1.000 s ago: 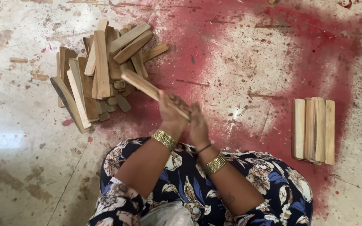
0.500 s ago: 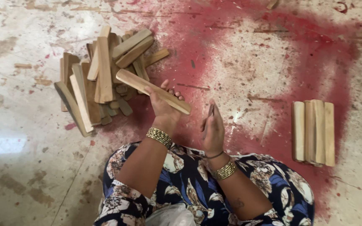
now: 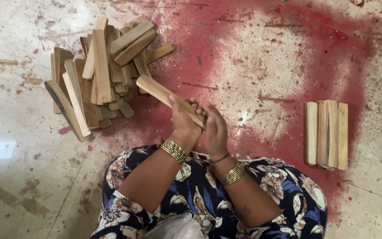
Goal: The person sits on the floor and sands flat wooden sticks one at a time using a small green sanding block, rubbing along the surfaces and edges of each stick. Sanded sticks are placed in a pile beside them, with unsanded sticks taken from a larger pile.
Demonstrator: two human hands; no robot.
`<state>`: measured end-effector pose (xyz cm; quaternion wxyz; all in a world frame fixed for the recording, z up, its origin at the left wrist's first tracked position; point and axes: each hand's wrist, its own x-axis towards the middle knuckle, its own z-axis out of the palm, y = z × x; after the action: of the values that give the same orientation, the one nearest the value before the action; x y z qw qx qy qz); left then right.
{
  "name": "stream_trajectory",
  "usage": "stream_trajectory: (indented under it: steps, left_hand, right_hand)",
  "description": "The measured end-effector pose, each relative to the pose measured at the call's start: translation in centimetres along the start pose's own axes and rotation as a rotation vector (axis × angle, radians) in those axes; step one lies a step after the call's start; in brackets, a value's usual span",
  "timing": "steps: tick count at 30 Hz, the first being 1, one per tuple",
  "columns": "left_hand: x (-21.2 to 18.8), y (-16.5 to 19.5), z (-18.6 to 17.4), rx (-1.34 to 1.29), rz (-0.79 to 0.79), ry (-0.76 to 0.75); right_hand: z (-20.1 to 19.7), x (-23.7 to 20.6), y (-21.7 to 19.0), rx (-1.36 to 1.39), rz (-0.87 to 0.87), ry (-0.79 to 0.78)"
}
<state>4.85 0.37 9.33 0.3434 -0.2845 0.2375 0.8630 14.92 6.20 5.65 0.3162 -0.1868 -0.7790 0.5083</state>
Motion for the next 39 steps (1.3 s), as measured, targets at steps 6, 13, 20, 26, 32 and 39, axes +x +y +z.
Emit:
stream_trajectory:
  steps: [6, 13, 20, 26, 32, 39]
  left_hand:
    - [0.4, -0.4, 0.4, 0.012, -0.034, -0.046]
    - [4.1, -0.2, -1.6, 0.366, 0.382, 0.095]
    - [4.8, -1.5, -3.7, 0.16, 0.353, -0.189]
    - [3.8, -2.8, -3.2, 0.061, 0.324, -0.407]
    - [3.1, -0.8, -2.3, 0.196, 0.3, -0.455]
    - [5.1, -0.4, -3.1, 0.401, 0.479, -0.389]
  right_hand:
    - [-1.1, 1.2, 0.6, 0.874, 0.462, -0.167]
    - [-0.7, 0.4, -1.1, 0.974, 0.62, -0.15]
    - [-1.0, -0.5, -3.2, 0.48, 0.307, -0.14]
    - [-2.3, 1.2, -3.9, -0.018, -0.246, -0.089]
    - [-3.5, 2.7, -4.1, 0.471, 0.734, -0.066]
    - [-2.7, 1.1, -4.1, 0.031, -0.275, -0.144]
